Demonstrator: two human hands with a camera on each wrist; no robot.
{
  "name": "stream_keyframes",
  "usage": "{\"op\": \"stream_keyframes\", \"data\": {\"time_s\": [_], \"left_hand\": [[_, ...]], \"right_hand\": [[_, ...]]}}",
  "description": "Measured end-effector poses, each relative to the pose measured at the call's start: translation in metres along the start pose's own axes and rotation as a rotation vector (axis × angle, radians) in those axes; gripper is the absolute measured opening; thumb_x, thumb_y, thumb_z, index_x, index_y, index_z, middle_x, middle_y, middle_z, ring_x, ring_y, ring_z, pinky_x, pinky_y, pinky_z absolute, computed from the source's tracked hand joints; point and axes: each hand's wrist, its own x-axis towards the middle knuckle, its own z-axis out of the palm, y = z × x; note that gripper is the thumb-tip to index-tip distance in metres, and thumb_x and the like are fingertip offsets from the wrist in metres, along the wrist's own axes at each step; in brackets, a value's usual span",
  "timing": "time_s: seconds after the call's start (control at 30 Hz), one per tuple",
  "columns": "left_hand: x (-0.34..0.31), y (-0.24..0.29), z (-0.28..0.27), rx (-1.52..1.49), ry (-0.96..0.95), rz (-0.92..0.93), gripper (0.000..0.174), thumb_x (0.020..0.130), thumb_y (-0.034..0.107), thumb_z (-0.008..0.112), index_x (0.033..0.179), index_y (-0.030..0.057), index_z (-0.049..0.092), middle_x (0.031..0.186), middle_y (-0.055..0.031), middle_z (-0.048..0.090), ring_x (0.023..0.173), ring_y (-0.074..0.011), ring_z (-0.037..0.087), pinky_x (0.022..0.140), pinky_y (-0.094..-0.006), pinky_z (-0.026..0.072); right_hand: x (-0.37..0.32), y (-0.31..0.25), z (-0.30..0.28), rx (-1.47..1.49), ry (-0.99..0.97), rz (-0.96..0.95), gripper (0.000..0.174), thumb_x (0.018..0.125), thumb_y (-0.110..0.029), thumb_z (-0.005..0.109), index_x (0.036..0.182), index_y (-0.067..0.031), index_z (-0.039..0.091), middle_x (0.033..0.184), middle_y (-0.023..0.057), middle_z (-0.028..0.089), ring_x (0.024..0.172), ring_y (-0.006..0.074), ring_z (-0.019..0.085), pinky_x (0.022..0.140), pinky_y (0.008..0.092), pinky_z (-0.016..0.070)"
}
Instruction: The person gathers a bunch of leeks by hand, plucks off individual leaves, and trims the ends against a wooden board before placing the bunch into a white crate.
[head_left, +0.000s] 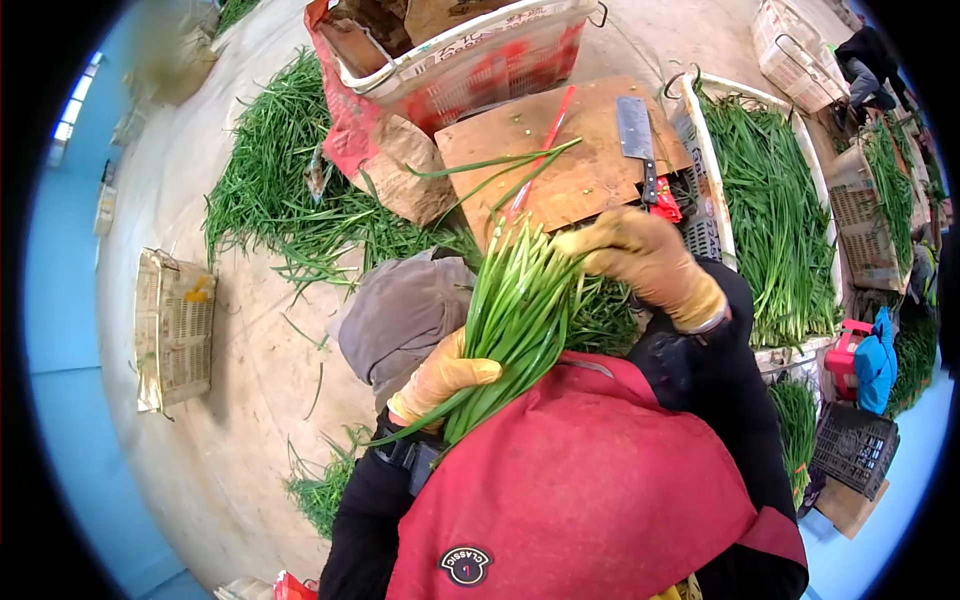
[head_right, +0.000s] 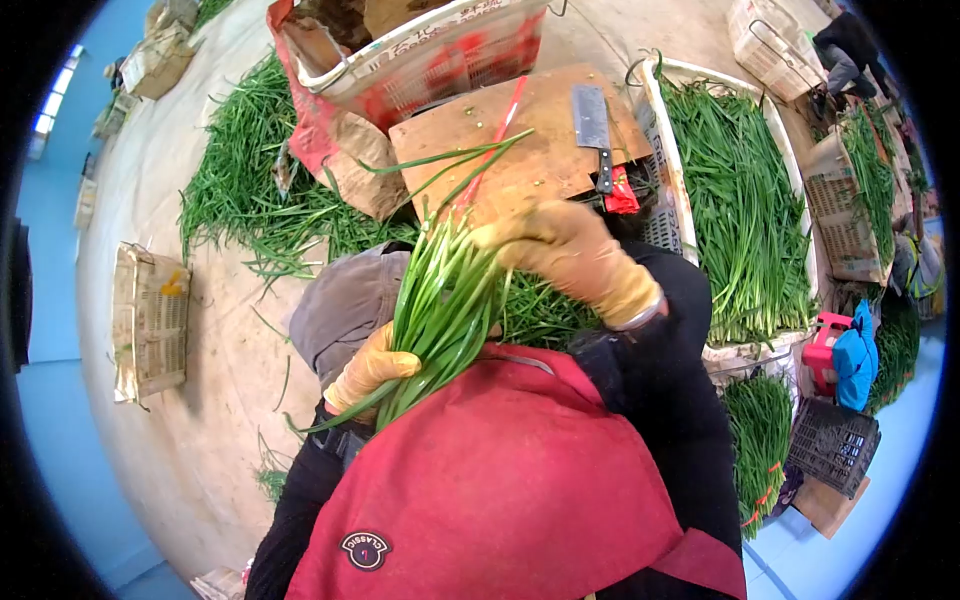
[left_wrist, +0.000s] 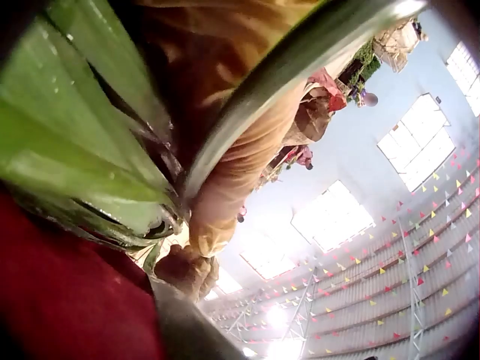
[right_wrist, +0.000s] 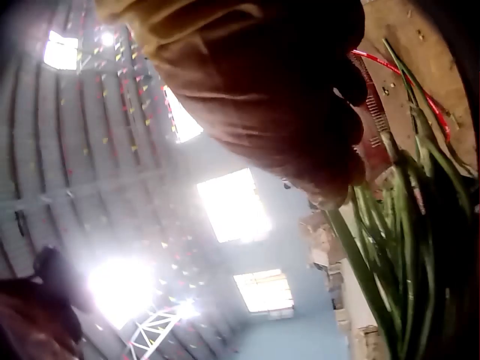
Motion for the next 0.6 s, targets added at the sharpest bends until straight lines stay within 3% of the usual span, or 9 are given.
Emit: {"op": "stream_keyframes", "data": {"time_s": [0.07,0.13,0.2,0.23,0.4,0.47,0.53,0.6], "left_hand": [[-0.002,0.002,0.000,-0.035,0.000,0.017,0.072,0.078,0.017,0.075,0.140,-0.0007,0.042,0.133,-0.0094,0.056,0.119,-0.0182,0.055,0.106,-0.0311,0.0386],[-0.003,-0.001,-0.006,-0.044,-0.005,0.033,0.073,0.078,0.018,0.075,0.140,-0.0007,0.042,0.132,-0.0092,0.056,0.119,-0.0184,0.055,0.105,-0.0312,0.0390],[-0.004,-0.003,-0.007,-0.039,-0.003,0.035,0.073,0.078,0.020,0.075,0.140,-0.0007,0.042,0.132,-0.0090,0.056,0.118,-0.0186,0.055,0.105,-0.0313,0.0394],[-0.006,-0.001,-0.006,-0.027,0.005,0.031,0.073,0.078,0.020,0.075,0.140,-0.0006,0.043,0.132,-0.0089,0.057,0.118,-0.0186,0.055,0.105,-0.0313,0.0396],[-0.009,-0.001,-0.008,-0.054,-0.015,0.033,0.073,0.077,0.021,0.076,0.139,-0.0005,0.043,0.130,-0.0082,0.058,0.117,-0.0182,0.056,0.103,-0.0307,0.0408],[-0.011,0.000,-0.009,-0.057,-0.002,0.033,0.073,0.077,0.021,0.076,0.139,-0.0003,0.044,0.129,-0.0079,0.058,0.116,-0.0178,0.056,0.103,-0.0302,0.0409],[-0.014,0.002,-0.006,-0.046,0.025,0.056,0.074,0.076,0.021,0.076,0.139,0.0000,0.044,0.128,-0.0076,0.058,0.116,-0.0175,0.056,0.103,-0.0300,0.0411],[-0.015,0.002,-0.009,-0.028,0.024,0.069,0.075,0.076,0.022,0.077,0.139,0.0001,0.043,0.129,-0.0077,0.058,0.116,-0.0175,0.056,0.103,-0.0301,0.0411]], "right_hand": [[-0.007,-0.008,-0.012,0.226,0.198,0.064,0.019,0.088,-0.008,0.067,0.105,-0.0007,0.070,0.104,0.0069,0.070,0.086,0.0129,0.062,0.077,0.0267,0.0501],[-0.019,-0.016,-0.041,0.126,0.320,0.233,0.021,0.092,-0.014,0.064,0.106,0.0006,0.069,0.099,0.0061,0.070,0.080,0.0088,0.060,0.071,0.0228,0.0474],[-0.029,-0.008,-0.062,0.263,0.462,0.141,0.021,0.095,-0.014,0.060,0.110,-0.0005,0.067,0.083,0.0026,0.067,0.069,0.0054,0.058,0.063,0.0179,0.0449],[-0.036,-0.004,-0.072,0.236,0.570,0.187,0.020,0.096,-0.015,0.060,0.108,-0.0001,0.067,0.079,0.0019,0.066,0.066,0.0059,0.056,0.059,0.0178,0.0433],[-0.072,0.012,-0.101,0.055,0.923,0.182,0.018,0.096,-0.013,0.058,0.108,-0.0017,0.067,0.076,-0.0004,0.064,0.061,0.0041,0.051,0.057,0.0172,0.0405],[-0.083,0.014,-0.102,-0.035,0.873,0.242,0.018,0.095,-0.010,0.058,0.107,-0.0043,0.070,0.074,-0.0014,0.063,0.057,0.0033,0.047,0.054,0.0173,0.0389],[-0.094,0.023,-0.101,-0.092,0.652,0.387,0.018,0.093,-0.010,0.060,0.107,-0.0047,0.071,0.075,0.0011,0.066,0.058,0.0042,0.051,0.055,0.0182,0.0415],[-0.097,0.023,-0.089,-0.087,0.110,0.654,0.021,0.090,-0.013,0.064,0.108,-0.0051,0.071,0.082,0.0043,0.070,0.070,0.0097,0.061,0.065,0.0226,0.0490]]}}
